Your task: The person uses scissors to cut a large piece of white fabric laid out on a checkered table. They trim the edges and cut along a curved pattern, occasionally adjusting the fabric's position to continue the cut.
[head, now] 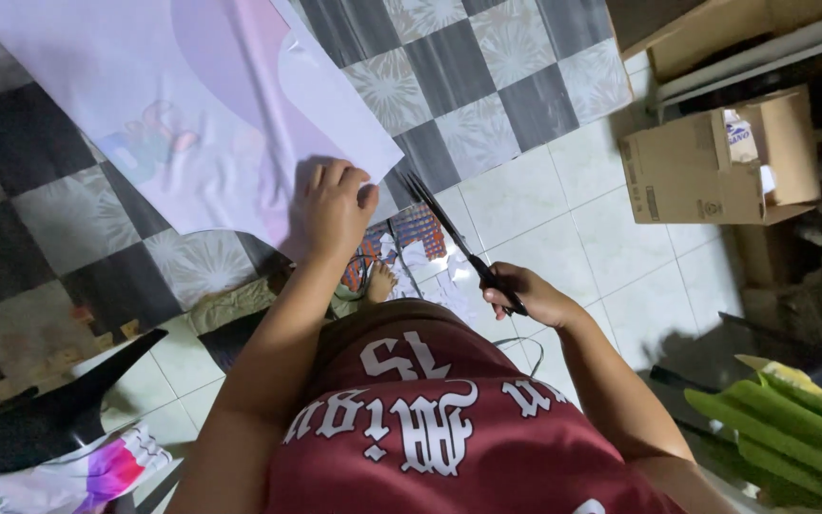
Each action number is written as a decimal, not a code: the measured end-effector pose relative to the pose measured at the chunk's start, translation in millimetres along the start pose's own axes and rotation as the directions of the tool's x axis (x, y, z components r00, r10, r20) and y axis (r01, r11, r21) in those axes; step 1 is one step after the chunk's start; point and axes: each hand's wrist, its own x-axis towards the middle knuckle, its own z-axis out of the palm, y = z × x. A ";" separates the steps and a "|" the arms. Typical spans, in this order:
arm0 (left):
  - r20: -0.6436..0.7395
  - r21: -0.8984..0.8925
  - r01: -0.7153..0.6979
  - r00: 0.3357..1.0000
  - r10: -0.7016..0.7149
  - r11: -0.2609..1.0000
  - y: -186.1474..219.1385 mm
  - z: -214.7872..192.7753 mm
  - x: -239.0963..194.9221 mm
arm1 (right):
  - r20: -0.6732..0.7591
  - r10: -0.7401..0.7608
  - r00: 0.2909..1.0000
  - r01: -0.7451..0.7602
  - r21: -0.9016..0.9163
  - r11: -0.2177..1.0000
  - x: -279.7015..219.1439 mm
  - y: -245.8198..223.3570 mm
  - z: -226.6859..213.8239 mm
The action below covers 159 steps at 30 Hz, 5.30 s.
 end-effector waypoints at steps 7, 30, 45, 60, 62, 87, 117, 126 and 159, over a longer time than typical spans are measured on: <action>-0.040 0.081 0.066 0.997 -0.063 0.995 -8.2 22.8 -5.6 | -0.415 -0.305 0.857 -0.055 -0.662 0.748 64.2 -52.0 -39.5; -0.074 0.006 0.055 0.996 -0.055 0.998 2.8 7.4 -16.4 | -0.127 -0.850 0.512 0.266 -0.917 0.298 198.6 -88.9 18.6; -0.118 0.046 0.121 0.986 -0.115 0.992 19.3 5.3 -8.3 | -0.250 -0.857 0.450 0.387 -0.811 0.439 199.6 -96.6 15.8; -0.103 0.090 0.119 0.989 -0.109 0.989 7.6 14.6 -12.7 | -0.130 -0.881 0.455 0.402 -0.853 0.334 190.0 -94.1 4.3; -0.085 0.068 0.119 0.990 -0.113 0.991 9.3 9.7 -13.3 | 0.036 -0.894 0.446 0.483 -0.851 0.207 173.5 -100.6 11.9; 0.644 -0.729 0.449 0.192 -0.741 -0.517 -8.1 -19.2 -132.2 | -0.439 -0.356 0.825 0.251 -0.280 0.927 187.0 -114.2 21.7; 0.511 -0.764 0.457 -0.002 -0.860 -0.455 1.7 -23.6 -124.3 | -0.433 -0.324 0.841 0.165 -0.364 0.917 185.1 -117.6 19.4; 0.517 -0.771 0.459 0.048 -0.855 -0.441 1.5 -23.2 -130.8 | -0.430 -0.391 0.814 0.168 -0.469 0.867 186.3 -115.1 18.6; 0.555 -0.687 0.617 0.105 -0.825 -0.384 -9.0 -18.5 -131.1 | -0.373 -0.461 0.805 -0.179 -0.894 0.411 162.2 -55.4 -106.6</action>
